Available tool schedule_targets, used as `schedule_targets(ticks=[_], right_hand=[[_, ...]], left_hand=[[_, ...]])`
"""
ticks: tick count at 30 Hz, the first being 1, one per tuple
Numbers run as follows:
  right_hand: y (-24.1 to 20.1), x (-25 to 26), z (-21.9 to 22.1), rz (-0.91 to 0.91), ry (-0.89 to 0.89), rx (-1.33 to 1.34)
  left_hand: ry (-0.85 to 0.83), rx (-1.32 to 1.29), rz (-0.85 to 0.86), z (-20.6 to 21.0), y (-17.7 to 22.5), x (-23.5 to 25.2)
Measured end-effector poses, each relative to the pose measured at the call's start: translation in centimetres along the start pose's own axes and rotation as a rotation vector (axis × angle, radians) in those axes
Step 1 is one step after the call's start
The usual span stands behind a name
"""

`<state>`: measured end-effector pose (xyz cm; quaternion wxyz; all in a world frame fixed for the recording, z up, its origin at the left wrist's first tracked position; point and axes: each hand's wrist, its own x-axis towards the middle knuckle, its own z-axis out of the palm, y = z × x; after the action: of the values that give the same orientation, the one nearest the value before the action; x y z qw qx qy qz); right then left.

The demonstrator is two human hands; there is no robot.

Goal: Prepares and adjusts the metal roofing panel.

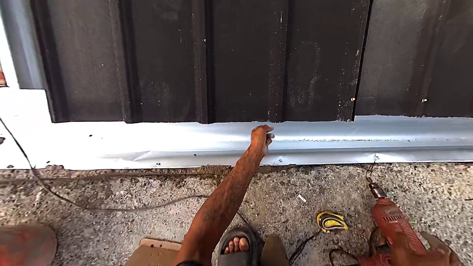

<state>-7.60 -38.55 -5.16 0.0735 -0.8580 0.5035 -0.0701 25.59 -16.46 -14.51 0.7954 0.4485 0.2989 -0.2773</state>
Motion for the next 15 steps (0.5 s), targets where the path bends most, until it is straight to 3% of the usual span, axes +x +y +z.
schedule_targets(ticks=[3, 6, 9, 15], right_hand=[[-9.5, -0.3, 3.3, -0.605, -0.060, 0.246], [-18.9, 2.1, 9.8, -0.990, -0.410, 0.244], [-24.8, 5.5, 15.2, -1.032, -0.698, -0.062], [-27.8, 5.0, 18.3, -1.083, -0.716, -0.247]], left_hand=[[0.033, -0.128, -0.008, 0.7, -0.3, 0.8], [0.033, -0.230, 0.014, 1.1, -0.2, 0.8], [0.059, -0.297, 0.003, 0.8, 0.3, 1.0], [0.050, -0.331, -0.062, -0.4, 1.7, 1.9]])
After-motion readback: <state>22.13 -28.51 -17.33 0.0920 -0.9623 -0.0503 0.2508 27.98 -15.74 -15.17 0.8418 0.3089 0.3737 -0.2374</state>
